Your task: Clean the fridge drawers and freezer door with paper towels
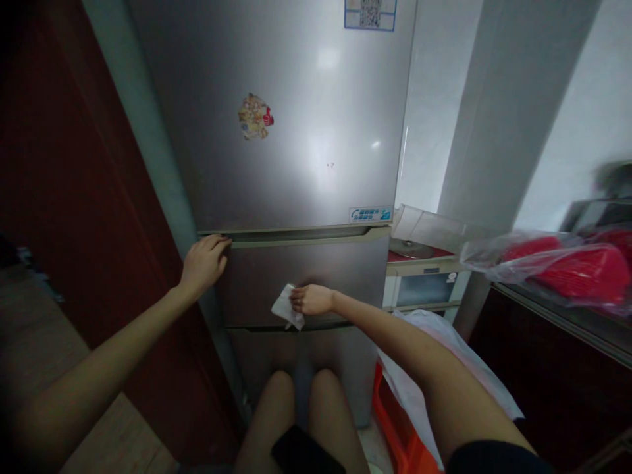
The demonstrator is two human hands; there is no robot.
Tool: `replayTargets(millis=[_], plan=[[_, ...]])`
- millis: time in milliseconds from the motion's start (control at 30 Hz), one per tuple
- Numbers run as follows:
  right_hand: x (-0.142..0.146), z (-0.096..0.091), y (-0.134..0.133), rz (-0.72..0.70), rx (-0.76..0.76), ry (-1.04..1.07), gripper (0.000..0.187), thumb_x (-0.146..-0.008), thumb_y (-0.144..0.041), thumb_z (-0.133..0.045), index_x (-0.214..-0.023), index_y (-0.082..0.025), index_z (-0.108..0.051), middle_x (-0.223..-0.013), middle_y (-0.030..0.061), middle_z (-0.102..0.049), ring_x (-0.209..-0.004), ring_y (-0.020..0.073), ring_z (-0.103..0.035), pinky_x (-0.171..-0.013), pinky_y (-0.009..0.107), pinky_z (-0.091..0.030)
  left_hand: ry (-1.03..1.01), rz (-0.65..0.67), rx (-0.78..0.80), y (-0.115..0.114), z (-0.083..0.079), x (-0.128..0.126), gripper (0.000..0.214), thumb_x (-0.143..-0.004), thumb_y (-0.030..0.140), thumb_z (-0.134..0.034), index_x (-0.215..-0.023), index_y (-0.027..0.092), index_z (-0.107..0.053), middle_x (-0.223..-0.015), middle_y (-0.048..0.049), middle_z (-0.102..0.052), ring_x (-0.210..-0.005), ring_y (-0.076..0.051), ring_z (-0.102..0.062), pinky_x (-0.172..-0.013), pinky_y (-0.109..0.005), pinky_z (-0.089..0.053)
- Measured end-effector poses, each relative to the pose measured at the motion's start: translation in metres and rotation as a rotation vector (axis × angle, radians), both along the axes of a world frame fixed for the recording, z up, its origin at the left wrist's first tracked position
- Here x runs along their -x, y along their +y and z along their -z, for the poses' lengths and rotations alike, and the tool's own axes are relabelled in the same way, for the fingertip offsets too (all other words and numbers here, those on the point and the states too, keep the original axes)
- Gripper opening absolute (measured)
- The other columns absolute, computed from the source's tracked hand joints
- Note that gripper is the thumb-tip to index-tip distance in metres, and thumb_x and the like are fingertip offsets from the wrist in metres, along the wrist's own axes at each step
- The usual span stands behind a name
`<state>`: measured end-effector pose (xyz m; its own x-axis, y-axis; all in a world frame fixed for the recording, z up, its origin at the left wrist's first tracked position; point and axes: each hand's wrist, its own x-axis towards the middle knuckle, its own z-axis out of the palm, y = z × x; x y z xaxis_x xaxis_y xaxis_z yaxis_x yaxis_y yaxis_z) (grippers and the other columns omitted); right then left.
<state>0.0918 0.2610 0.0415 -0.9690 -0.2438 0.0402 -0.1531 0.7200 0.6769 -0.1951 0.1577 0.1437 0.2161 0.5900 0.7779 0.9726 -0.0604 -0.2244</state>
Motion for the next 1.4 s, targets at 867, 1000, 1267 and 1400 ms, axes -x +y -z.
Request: replayTargets(millis=[867,1000,1267,1400], plan=[[0.006,0.073,0.004,0.079,0.124,0.073,0.018,-0.088,-0.011,-0.051,-0.084,-0.018,-0.067,-0.104,0.0002,-0.070,-0.114,0.0107,-0.057,-0.111,0.033,-0.038,0.025,0.038,0.026,0.002,0.005,0.008,0.045,-0.082,0.013,-0.041,-0.126,0.008,-0.053,-0.129,-0.0165,-0.055,-0.125,-0.029,-0.046,-0.104,-0.044,-0.037],[-0.011,0.030,0.007,0.072,0.116,0.100,0.018,-0.091,-0.016,-0.050,-0.095,-0.017,-0.067,-0.114,0.0032,-0.067,-0.122,0.0128,-0.051,-0.117,0.037,-0.028,-0.011,0.060,0.029,0.001,0.007,0.008,0.050,-0.083,0.013,-0.040,-0.132,0.007,-0.046,-0.133,-0.0182,-0.052,-0.128,-0.029,-0.044,-0.106,-0.045,-0.036],[-0.062,-0.073,0.019,0.185,0.132,0.454,0.032,-0.097,-0.016,-0.036,-0.120,-0.015,-0.058,-0.132,0.0067,-0.055,-0.134,0.0176,-0.037,-0.117,0.047,-0.025,-0.010,0.087,0.030,0.002,0.019,-0.004,0.052,-0.083,0.012,-0.040,-0.135,0.007,-0.042,-0.137,-0.0170,-0.048,-0.132,-0.028,-0.037,-0.111,-0.045,-0.030],[-0.063,-0.063,0.012,0.200,0.154,0.607,0.033,-0.097,-0.016,-0.036,-0.125,-0.017,-0.054,-0.134,0.0055,-0.053,-0.135,0.0187,-0.034,-0.115,0.050,-0.027,-0.089,0.086,-0.024,0.003,0.025,-0.004,0.054,-0.085,0.013,-0.038,-0.138,0.008,-0.036,-0.138,-0.0175,-0.044,-0.135,-0.028,-0.033,-0.112,-0.045,-0.029]])
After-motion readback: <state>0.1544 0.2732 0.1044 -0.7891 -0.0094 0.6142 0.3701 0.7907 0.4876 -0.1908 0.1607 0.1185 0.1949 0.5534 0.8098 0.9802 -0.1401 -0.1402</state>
